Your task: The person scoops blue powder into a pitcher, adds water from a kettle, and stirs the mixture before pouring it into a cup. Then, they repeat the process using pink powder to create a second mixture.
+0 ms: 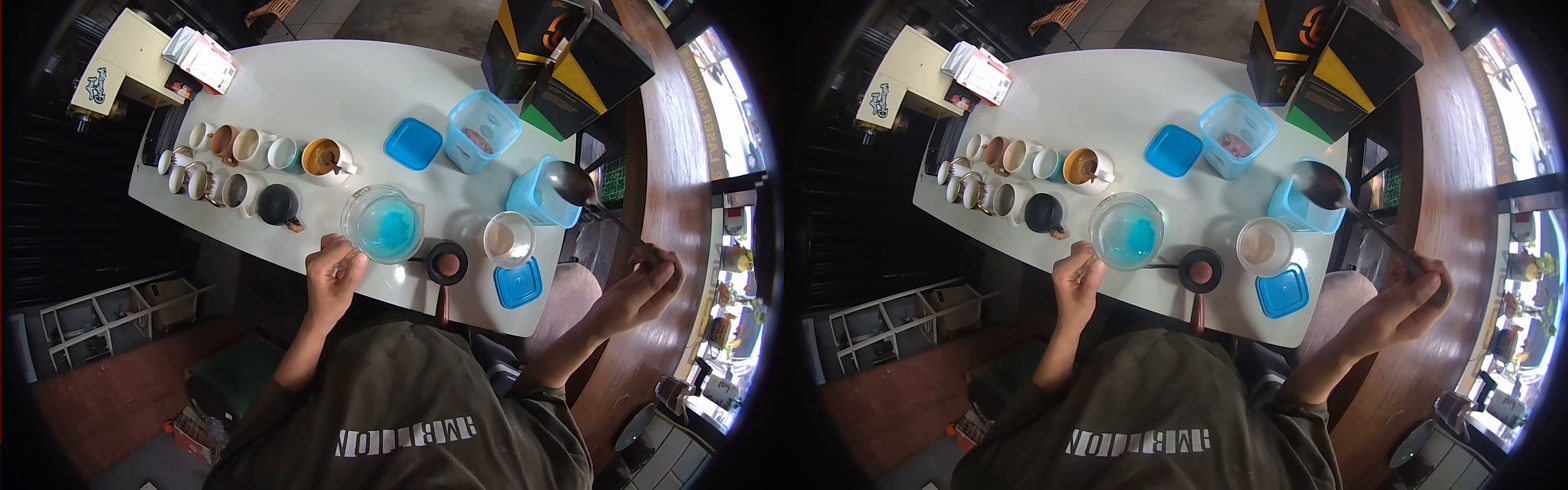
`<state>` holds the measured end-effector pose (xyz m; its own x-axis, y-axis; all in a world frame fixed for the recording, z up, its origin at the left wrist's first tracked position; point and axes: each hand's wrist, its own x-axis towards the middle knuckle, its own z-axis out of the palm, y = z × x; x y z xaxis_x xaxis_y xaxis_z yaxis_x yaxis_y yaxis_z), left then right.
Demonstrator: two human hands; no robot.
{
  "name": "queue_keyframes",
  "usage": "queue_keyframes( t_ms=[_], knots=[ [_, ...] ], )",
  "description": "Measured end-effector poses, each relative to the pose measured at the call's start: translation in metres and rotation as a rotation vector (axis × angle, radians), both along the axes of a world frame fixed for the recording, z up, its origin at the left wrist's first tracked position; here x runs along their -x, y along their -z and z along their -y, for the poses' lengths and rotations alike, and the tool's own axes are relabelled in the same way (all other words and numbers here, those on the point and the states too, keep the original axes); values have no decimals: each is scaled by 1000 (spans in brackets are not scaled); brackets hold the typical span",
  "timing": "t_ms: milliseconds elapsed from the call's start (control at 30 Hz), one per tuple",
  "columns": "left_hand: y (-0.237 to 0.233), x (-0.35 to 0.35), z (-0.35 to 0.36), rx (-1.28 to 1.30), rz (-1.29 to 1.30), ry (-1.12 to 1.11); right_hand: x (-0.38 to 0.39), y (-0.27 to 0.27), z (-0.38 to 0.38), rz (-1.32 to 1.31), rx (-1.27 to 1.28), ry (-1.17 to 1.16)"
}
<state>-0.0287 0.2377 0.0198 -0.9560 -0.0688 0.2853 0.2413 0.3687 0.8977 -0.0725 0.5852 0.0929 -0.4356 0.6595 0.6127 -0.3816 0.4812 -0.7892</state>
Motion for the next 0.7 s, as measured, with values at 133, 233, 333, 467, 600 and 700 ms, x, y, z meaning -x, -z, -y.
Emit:
queue_keyframes(
  t_ms=[133, 233, 333, 467, 600, 700],
  knots=[
    [-1, -7, 5, -66, 70, -22, 15, 26, -19, 177, -125, 26],
    [7, -16, 11, -149, 160, -93, 35, 50, -22, 259, -240, -1],
    [9, -19, 17, -186, 149, -102, 41, 64, -15, 462, -245, -73],
    [5, -29, 29, -190, 148, -140, 44, 79, -8, 537, -335, -105],
    [4, -40, 49, -253, 161, -179, 47, 85, -9, 528, -421, -72],
    [6, -44, 66, -265, 163, -198, 43, 83, -11, 619, -380, -43]
  ],
)
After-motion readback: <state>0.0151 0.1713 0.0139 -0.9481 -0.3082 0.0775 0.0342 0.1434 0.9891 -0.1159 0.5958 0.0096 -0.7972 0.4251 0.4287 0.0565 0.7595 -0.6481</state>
